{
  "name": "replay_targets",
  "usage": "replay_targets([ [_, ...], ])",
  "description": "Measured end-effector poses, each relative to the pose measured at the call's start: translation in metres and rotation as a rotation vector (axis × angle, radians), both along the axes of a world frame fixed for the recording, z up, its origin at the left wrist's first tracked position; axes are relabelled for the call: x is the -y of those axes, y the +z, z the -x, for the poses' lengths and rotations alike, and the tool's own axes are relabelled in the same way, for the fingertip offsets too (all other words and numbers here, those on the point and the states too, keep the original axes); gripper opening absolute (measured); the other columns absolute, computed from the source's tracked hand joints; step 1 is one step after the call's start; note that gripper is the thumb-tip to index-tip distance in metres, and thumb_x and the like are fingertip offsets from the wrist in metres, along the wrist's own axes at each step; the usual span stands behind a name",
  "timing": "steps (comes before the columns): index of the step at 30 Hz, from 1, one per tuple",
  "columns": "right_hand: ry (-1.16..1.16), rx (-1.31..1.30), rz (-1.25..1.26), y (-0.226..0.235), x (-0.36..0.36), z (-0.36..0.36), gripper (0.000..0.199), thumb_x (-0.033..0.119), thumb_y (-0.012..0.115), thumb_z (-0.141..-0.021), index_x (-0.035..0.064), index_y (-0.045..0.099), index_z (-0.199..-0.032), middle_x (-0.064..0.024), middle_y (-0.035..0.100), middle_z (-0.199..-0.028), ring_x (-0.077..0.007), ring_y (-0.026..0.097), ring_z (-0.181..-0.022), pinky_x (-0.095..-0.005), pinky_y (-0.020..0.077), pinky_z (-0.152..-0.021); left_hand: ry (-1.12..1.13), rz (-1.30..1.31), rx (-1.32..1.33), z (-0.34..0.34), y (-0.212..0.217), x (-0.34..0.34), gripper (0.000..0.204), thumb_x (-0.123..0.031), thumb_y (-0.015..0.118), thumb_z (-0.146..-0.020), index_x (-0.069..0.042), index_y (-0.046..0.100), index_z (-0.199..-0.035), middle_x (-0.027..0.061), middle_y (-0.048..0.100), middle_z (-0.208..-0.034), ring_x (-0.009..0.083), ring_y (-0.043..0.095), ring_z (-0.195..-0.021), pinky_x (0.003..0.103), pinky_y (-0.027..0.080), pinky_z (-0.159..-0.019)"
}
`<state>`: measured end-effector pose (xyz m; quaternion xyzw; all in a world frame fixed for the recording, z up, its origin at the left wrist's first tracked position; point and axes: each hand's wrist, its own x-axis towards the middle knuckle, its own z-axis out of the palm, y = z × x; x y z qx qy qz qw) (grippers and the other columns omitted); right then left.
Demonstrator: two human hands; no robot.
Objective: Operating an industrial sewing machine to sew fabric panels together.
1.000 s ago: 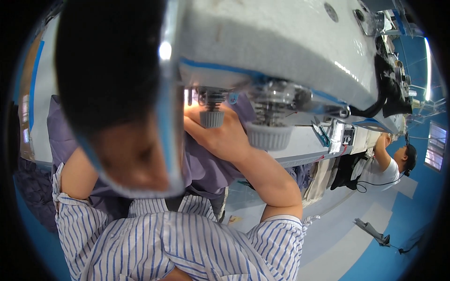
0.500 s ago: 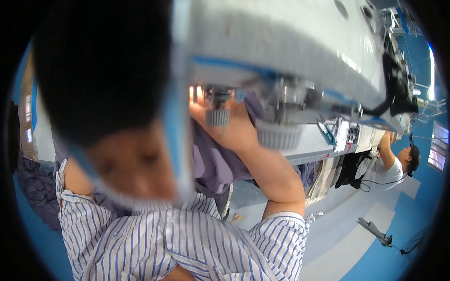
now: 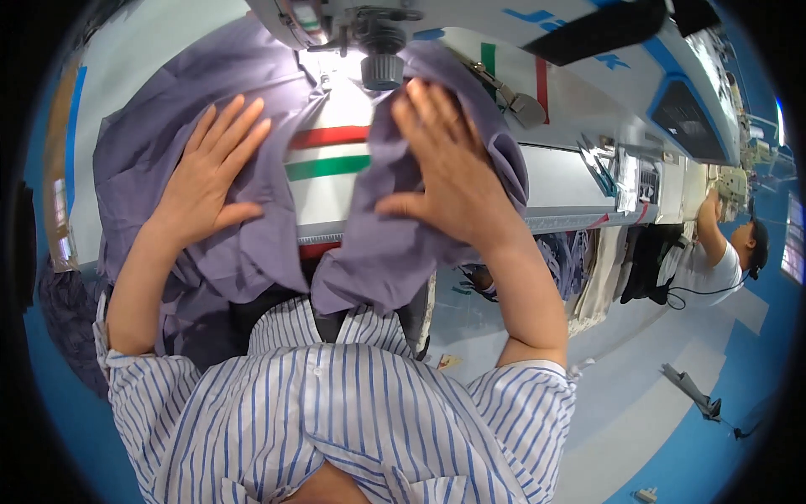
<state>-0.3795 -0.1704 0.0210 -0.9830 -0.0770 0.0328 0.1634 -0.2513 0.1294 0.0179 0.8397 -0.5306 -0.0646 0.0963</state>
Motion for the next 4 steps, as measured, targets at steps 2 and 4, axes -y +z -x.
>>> replay_targets([
  [2, 0.148, -0.111, 0.075, 0.002, -0.009, 0.018, 0.112, 0.057, 0.077, -0.059, 0.0149, 0.026, -0.15, -0.0099, 0.019, -0.157, -0.0279, 0.012, -0.146, -0.0455, 0.0099, -0.118, -0.092, -0.067, -0.023, 0.005, -0.003, -0.023, 0.087, -0.054, 0.067, -0.073, -0.011, 0.039, -0.143, 0.0107, 0.032, -0.151, 0.0308, 0.021, -0.143, 0.049, 0.013, -0.117],
  [4, 0.175, -0.15, 0.056, -0.003, -0.009, 0.03, 0.112, 0.057, 0.077, -0.058, 0.0216, 0.026, -0.15, -0.0062, 0.018, -0.158, -0.026, 0.011, -0.147, -0.0495, 0.0056, -0.118, -0.195, -0.208, 0.005, 0.025, -0.008, -0.037, 0.086, -0.063, 0.059, -0.075, -0.015, 0.039, -0.144, 0.0099, 0.029, -0.153, 0.0306, 0.02, -0.144, 0.048, 0.011, -0.118],
])
